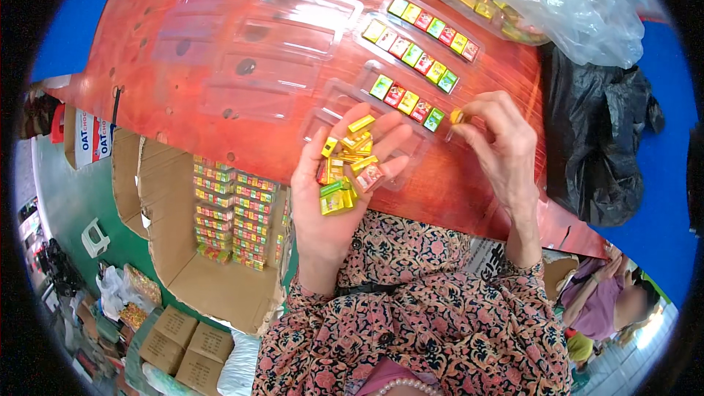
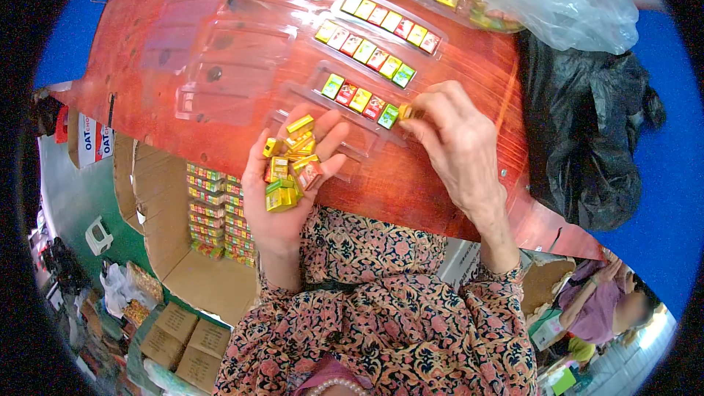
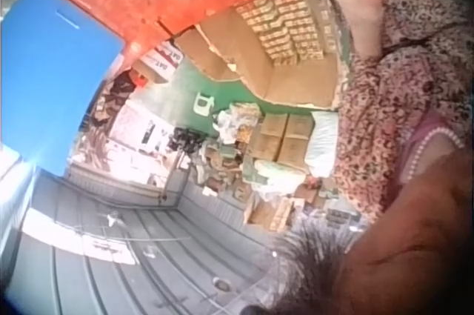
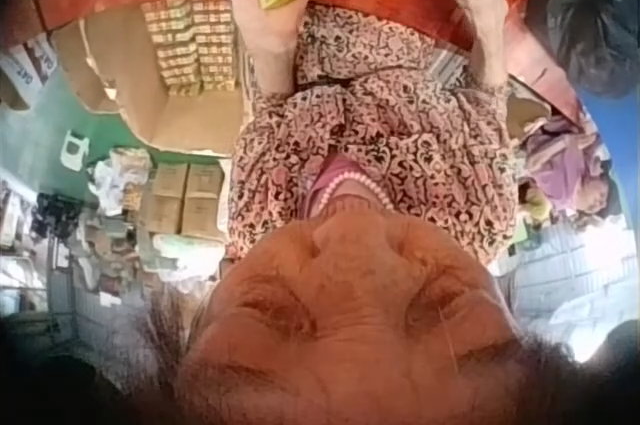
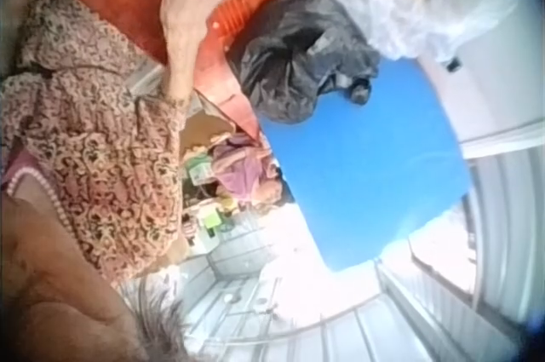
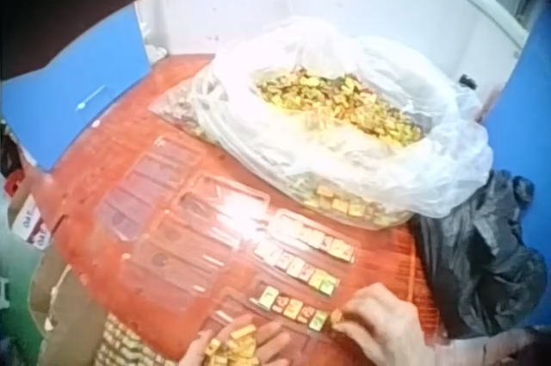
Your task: Placing small wrapped candies into a plastic tray from a large bag.
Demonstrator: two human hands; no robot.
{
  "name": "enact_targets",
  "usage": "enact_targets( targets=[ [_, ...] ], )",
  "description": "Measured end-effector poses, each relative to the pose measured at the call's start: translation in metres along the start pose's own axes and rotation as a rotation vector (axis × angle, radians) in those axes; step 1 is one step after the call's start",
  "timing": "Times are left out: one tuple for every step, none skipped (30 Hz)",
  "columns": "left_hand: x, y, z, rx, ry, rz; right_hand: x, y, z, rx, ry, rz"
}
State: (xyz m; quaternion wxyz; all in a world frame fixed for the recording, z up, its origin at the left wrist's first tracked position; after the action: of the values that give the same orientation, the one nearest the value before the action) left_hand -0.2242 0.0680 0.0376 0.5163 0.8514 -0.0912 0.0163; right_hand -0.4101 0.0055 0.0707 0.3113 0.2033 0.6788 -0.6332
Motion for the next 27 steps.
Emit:
enact_targets(
  targets=[
    [0.003,-0.001,0.0,-0.017,0.002,-0.035,-0.001,0.004,-0.001,-0.01,-0.115,-0.094],
    [0.005,-0.002,0.0,-0.017,0.0,-0.035,-0.004,0.006,-0.003,-0.021,-0.229,-0.189],
    [0.006,-0.002,0.0,-0.017,0.007,-0.061,-0.005,0.007,-0.005,-0.07,-0.271,-0.264],
    [0.008,-0.002,0.0,-0.017,0.015,-0.087,-0.005,0.007,-0.005,-0.069,-0.27,-0.266],
    [0.008,-0.002,0.0,-0.017,0.015,-0.089,-0.003,0.009,-0.006,-0.081,-0.299,-0.319],
    [0.008,-0.003,0.0,-0.013,0.01,-0.105,-0.002,0.01,-0.007,-0.092,-0.329,-0.373],
    [0.008,-0.003,0.0,-0.008,0.005,-0.121,0.001,0.009,-0.007,-0.092,-0.33,-0.374],
    [0.008,-0.003,-0.001,-0.007,0.008,-0.121,0.002,0.01,-0.007,-0.124,-0.34,-0.387],
    [0.009,-0.003,-0.002,-0.018,0.006,-0.125,0.002,0.011,-0.008,-0.155,-0.349,-0.399],
    [0.009,-0.003,-0.003,-0.029,0.004,-0.13,0.001,0.012,-0.008,-0.156,-0.351,-0.397],
    [0.009,-0.003,-0.003,-0.03,0.002,-0.131,0.001,0.014,-0.009,-0.203,-0.342,-0.375],
    [0.008,-0.003,-0.002,-0.027,0.002,-0.123,0.0,0.015,-0.011,-0.25,-0.333,-0.352],
    [0.008,-0.004,-0.001,-0.023,0.002,-0.114,-0.001,0.015,-0.011,-0.25,-0.331,-0.354],
    [0.008,-0.004,-0.001,-0.022,0.002,-0.115,-0.001,0.017,-0.012,-0.265,-0.313,-0.344],
    [0.008,-0.005,0.0,-0.021,0.01,-0.11,-0.001,0.019,-0.013,-0.281,-0.295,-0.335],
    [0.008,-0.006,0.001,-0.02,0.018,-0.105,-0.001,0.02,-0.013,-0.282,-0.294,-0.335],
    [0.009,-0.005,0.001,-0.021,0.019,-0.105,-0.002,0.02,-0.014,-0.264,-0.293,-0.294],
    [0.01,-0.005,0.002,0.005,0.02,-0.151,-0.002,0.02,-0.014,-0.247,-0.29,-0.252],
    [0.011,-0.005,0.002,0.031,0.021,-0.197,-0.001,0.022,-0.015,-0.247,-0.291,-0.252],
    [0.011,-0.005,0.002,0.03,0.023,-0.197,0.0,0.022,-0.017,-0.246,-0.278,-0.23],
    [0.012,-0.005,0.001,0.0,0.031,-0.15,0.0,0.022,-0.018,-0.245,-0.265,-0.208],
    [0.012,-0.004,0.001,-0.031,0.038,-0.103,0.0,0.022,-0.018,-0.244,-0.267,-0.206],
    [0.014,-0.004,0.002,-0.033,0.038,-0.101,0.001,0.022,-0.018,-0.243,-0.263,-0.188],
    [0.015,-0.003,0.002,-0.044,0.041,-0.108,0.002,0.022,-0.018,-0.241,-0.259,-0.169],
    [0.017,-0.002,0.003,-0.055,0.045,-0.114,0.003,0.022,-0.019,-0.237,-0.26,-0.168],
    [0.019,-0.001,0.005,-0.056,0.045,-0.11,0.005,0.022,-0.02,-0.24,-0.252,-0.172],
    [0.022,0.0,0.007,-0.032,0.078,-0.113,0.006,0.023,-0.021,-0.242,-0.243,-0.177]
  ],
)
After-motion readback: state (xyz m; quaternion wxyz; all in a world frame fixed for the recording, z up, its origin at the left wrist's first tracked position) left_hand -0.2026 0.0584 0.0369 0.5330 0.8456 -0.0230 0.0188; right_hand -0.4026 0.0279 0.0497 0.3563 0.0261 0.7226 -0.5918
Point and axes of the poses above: each hand's wrist, its own z-axis towards the middle knuckle, its own y-axis out of the palm, x = y × z, the point moved 3 cm from there along z, towards the middle knuckle, and after that the axes turned 10 degrees about y, right-handed, at the moved point
